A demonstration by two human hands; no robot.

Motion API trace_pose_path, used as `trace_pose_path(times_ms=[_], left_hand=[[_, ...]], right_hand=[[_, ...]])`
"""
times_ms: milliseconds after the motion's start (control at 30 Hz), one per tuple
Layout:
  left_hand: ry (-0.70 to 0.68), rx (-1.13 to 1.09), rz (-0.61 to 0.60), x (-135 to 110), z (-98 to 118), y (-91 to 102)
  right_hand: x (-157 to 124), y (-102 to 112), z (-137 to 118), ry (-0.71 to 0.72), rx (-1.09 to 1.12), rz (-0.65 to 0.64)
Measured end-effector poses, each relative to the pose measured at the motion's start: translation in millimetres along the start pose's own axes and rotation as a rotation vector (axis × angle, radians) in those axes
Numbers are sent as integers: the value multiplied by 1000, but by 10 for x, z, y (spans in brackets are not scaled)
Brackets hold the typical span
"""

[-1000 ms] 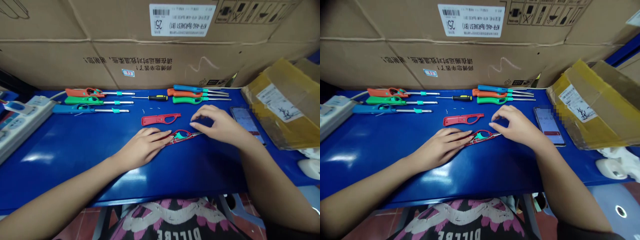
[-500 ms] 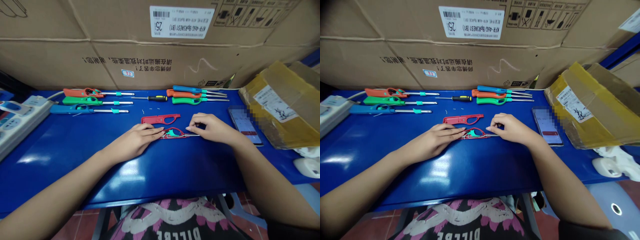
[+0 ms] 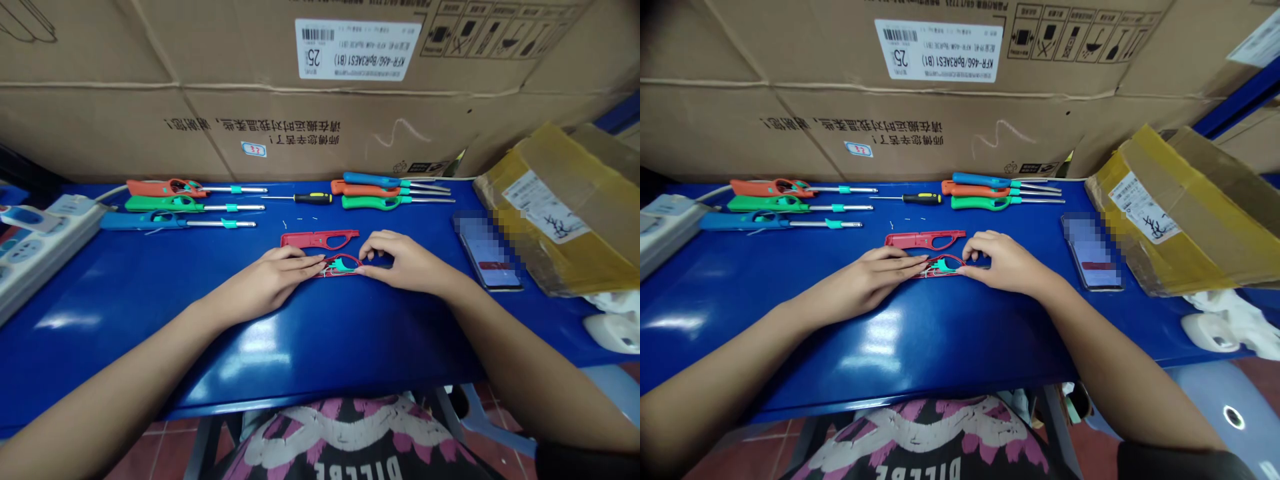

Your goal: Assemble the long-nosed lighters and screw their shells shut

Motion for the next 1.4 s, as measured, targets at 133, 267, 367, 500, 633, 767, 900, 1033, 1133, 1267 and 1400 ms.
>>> trace_pose_path(times_ms=[133, 267, 367, 500, 633, 767, 900, 1033, 1133, 1267, 1400], left_hand=[[9, 31, -2, 0, 28, -6], [17, 32, -9, 4, 47, -5], [32, 17, 4, 6, 43, -5], [49, 0, 47, 11, 40, 5], [72, 13, 176, 15, 33, 119], [267, 100, 366, -44, -118, 298], [434, 164, 421, -123, -296, 328], [477, 104, 378, -143, -390, 247], [484, 23, 386, -144, -408, 214], [475, -25, 411, -144, -411, 206], [450, -32, 438, -143, -409, 223]], right_hand=[[1, -81, -20, -33, -68, 1], [-3, -79, -29, -68, -56, 19], [-3, -91, 2, -115, -13, 27], [-12, -117, 37, -145, -9, 30], [-21, -61, 32, -156, 77, 77], [-36, 84, 19, -160, 137, 226], [-44, 101, 6, -131, 47, 297], [-28, 7, 51, -136, -1, 296], [-4, -53, 89, -133, -9, 283], [17, -61, 114, -120, -19, 296], [23, -46, 115, -119, 31, 323]])
Point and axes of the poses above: each hand's wrist, its own x-axis towards the middle knuckle, its own y-axis out of the back of the hand, z = x × y, the point moved 7 cm from there along x, towards the middle knuckle, and after that the axes turned 3 degrees about -y, right-handed, at the moved point
